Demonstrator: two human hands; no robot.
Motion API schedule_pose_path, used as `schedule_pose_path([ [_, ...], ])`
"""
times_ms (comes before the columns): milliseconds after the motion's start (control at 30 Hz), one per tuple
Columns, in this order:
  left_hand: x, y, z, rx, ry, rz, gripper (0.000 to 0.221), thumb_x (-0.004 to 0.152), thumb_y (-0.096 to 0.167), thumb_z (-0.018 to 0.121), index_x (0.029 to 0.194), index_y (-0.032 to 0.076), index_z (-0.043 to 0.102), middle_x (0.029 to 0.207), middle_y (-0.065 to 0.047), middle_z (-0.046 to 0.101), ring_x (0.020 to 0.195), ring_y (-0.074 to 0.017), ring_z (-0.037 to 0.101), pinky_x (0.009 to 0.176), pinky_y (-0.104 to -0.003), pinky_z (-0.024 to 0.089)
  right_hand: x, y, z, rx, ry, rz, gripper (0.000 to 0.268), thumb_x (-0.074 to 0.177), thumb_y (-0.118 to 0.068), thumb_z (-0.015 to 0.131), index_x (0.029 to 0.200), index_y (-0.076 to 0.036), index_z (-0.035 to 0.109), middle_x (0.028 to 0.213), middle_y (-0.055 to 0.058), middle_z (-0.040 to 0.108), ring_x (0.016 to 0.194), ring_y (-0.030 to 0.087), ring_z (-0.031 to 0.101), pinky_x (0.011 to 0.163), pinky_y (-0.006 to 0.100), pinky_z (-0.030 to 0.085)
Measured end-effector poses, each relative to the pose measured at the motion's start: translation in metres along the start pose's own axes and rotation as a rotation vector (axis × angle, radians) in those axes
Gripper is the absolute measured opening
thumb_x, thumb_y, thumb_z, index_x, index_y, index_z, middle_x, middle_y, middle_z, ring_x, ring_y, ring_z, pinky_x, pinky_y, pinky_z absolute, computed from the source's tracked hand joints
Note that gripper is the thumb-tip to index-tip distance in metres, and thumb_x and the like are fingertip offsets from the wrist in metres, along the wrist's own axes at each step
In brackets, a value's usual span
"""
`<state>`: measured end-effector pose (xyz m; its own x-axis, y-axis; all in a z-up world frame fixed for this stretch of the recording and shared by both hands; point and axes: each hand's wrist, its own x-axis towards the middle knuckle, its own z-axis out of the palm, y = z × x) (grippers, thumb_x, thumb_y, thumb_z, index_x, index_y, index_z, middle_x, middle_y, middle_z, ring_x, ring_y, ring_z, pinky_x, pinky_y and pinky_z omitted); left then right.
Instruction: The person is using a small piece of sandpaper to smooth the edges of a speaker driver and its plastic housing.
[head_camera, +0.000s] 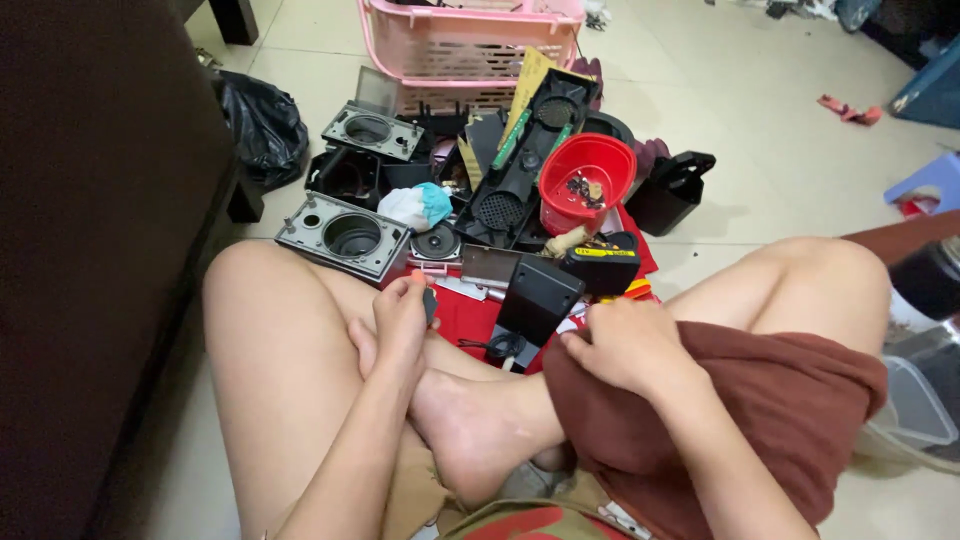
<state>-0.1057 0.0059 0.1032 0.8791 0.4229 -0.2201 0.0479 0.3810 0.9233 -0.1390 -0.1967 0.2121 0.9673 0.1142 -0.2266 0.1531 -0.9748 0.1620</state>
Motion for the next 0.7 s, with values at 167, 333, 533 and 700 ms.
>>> schedule_pose_path([
  [167, -0.010, 0.014, -0.004, -0.122, -0.004, -0.041, 0.024, 0.089, 0.020, 0.050, 0.083, -0.001, 0.060, 0.058, -0.007, 0.041, 0.044, -0.0127, 0.041, 0.033, -0.021, 0.041, 0.011, -0.022, 0.005, -0.002, -0.202, 0.029, 0.049, 0.078, -0.051, 0.043, 0.083, -0.012, 0.071, 0.089, 0.013, 0.066, 0.094, 0.031, 0.061, 0.084, 0.042, 0.044],
  [333, -0.014, 0.013, -0.006, -0.122, -0.019, -0.061, 0.025, 0.089, 0.021, 0.051, 0.081, -0.001, 0.059, 0.059, -0.007, 0.041, 0.045, -0.0124, 0.041, 0.033, -0.021, 0.040, 0.003, -0.032, -0.003, 0.015, -0.245, 0.020, 0.043, 0.080, -0.046, 0.044, 0.079, -0.014, 0.072, 0.085, 0.012, 0.066, 0.091, 0.031, 0.062, 0.083, 0.040, 0.045],
  [533, 0.001, 0.010, -0.008, -0.073, 0.010, -0.069, 0.024, 0.088, 0.020, 0.052, 0.079, 0.000, 0.061, 0.057, -0.006, 0.041, 0.044, -0.0120, 0.040, 0.033, -0.021, 0.040, 0.000, -0.048, -0.022, -0.024, -0.260, -0.029, 0.042, 0.079, -0.047, 0.045, 0.075, -0.015, 0.072, 0.081, 0.012, 0.066, 0.089, 0.029, 0.062, 0.081, 0.039, 0.045],
  [700, 0.007, -0.002, -0.008, -0.063, 0.031, -0.108, 0.025, 0.088, 0.022, 0.052, 0.079, 0.001, 0.061, 0.058, -0.006, 0.042, 0.044, -0.0125, 0.040, 0.034, -0.022, 0.041, 0.006, -0.051, -0.019, -0.047, -0.300, -0.073, 0.045, 0.079, -0.048, 0.044, 0.082, -0.012, 0.071, 0.088, 0.014, 0.066, 0.095, 0.030, 0.061, 0.084, 0.041, 0.045],
])
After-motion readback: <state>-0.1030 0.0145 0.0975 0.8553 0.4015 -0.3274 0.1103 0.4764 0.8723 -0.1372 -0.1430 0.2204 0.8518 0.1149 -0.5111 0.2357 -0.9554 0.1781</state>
